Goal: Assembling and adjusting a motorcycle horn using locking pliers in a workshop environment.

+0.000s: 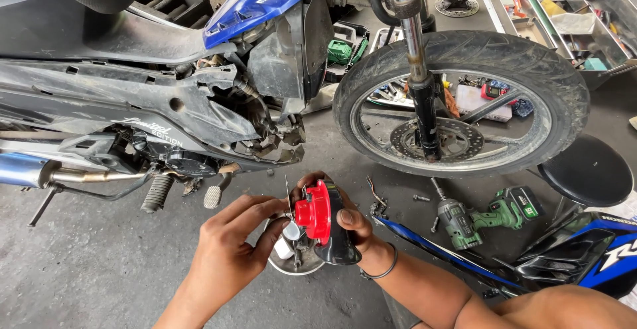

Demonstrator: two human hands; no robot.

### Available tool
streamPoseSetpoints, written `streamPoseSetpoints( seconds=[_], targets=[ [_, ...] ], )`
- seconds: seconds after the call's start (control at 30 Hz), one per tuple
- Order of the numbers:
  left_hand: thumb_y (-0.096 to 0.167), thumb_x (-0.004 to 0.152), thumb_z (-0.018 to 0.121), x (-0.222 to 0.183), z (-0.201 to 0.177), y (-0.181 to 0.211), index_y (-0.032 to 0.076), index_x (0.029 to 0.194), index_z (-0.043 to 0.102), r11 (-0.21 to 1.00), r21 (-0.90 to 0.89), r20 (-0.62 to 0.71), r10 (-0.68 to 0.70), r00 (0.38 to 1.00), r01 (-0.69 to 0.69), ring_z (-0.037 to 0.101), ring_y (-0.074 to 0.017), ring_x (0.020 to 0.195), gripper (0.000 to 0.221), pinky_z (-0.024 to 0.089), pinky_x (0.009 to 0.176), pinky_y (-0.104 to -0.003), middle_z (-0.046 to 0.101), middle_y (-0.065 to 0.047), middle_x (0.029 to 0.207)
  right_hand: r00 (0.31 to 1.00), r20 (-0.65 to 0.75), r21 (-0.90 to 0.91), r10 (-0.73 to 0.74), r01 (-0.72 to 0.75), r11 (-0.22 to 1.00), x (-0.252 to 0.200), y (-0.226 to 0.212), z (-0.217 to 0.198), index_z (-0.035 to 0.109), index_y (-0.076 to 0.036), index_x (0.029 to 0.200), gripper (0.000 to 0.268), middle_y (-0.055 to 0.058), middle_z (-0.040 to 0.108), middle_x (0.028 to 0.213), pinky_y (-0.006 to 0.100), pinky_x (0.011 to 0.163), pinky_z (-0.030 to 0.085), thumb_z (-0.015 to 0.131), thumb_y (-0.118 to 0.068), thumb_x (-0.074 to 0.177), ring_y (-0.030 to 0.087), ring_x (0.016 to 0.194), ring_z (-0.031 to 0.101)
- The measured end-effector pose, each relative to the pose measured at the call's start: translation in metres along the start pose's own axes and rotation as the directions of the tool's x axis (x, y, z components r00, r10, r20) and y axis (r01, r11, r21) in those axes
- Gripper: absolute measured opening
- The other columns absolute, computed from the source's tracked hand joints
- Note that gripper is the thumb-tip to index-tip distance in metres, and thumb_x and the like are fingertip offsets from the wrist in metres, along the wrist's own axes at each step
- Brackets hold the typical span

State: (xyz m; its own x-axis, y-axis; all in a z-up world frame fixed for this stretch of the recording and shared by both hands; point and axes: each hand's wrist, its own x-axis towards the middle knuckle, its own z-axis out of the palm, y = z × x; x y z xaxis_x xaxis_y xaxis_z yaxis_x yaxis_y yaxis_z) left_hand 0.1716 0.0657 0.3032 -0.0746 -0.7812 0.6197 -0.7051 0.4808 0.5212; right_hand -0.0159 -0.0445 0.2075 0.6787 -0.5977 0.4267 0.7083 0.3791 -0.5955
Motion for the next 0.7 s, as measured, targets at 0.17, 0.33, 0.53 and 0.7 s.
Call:
streamPoseSetpoints(
  seconds=[0.17, 0.33, 0.53, 0.7],
  targets=[
    [0.009, 0.098, 0.08, -0.006, 0.002, -0.004, 0.01, 0.114, 0.081, 0.998, -0.04, 0.043, -0.052, 0.998, 0.053, 0.083, -0.0184, 0.09, 0.015, 0.066, 0.078, -0.03, 0.083, -0.003, 0.11, 1.0, -0.011, 0.006, 0.023, -0.023, 1.0, 0.002, -0.001, 0.005, 0.053, -0.007, 0.142, 0.074, 0.014, 0.063, 0.129, 0.042, 0.107, 0.052, 0.091, -0.047, 0.093, 0.028, 0.124, 0.062],
    [0.008, 0.094, 0.084, 0.004, 0.0, 0.005, 0.008, 0.102, 0.083, 0.987, -0.153, 0.003, -0.046, 0.999, 0.046, 0.087, -0.0198, 0.093, 0.008, 0.069, 0.084, -0.029, 0.085, -0.008, 0.104, 1.0, 0.011, 0.025, 0.023, -0.024, 0.999, 0.002, -0.003, 0.004, 0.053, -0.007, 0.142, 0.071, 0.014, 0.063, 0.129, 0.042, 0.107, 0.053, 0.089, -0.046, 0.094, 0.028, 0.125, 0.062],
    [0.004, 0.095, 0.084, 0.005, 0.004, 0.0, 0.007, 0.103, 0.079, 0.979, -0.204, -0.047, 0.021, 0.999, -0.03, 0.084, -0.0186, 0.095, 0.009, 0.067, 0.088, -0.028, 0.082, -0.008, 0.106, 0.999, 0.033, 0.062, 0.039, -0.041, 0.997, -0.001, -0.002, 0.0, 0.053, -0.007, 0.145, 0.073, 0.015, 0.062, 0.13, 0.04, 0.106, 0.053, 0.089, -0.047, 0.095, 0.026, 0.122, 0.063],
    [0.01, 0.095, 0.084, -0.001, 0.003, -0.001, 0.01, 0.111, 0.082, 0.995, -0.079, 0.013, -0.052, 0.999, 0.053, 0.085, -0.0155, 0.087, 0.016, 0.066, 0.077, -0.027, 0.084, -0.002, 0.105, 0.999, 0.049, -0.031, -0.005, 0.006, 1.0, 0.004, -0.008, 0.009, 0.053, -0.008, 0.142, 0.07, 0.014, 0.062, 0.123, 0.04, 0.102, 0.054, 0.086, -0.049, 0.095, 0.026, 0.12, 0.062]
  ],
)
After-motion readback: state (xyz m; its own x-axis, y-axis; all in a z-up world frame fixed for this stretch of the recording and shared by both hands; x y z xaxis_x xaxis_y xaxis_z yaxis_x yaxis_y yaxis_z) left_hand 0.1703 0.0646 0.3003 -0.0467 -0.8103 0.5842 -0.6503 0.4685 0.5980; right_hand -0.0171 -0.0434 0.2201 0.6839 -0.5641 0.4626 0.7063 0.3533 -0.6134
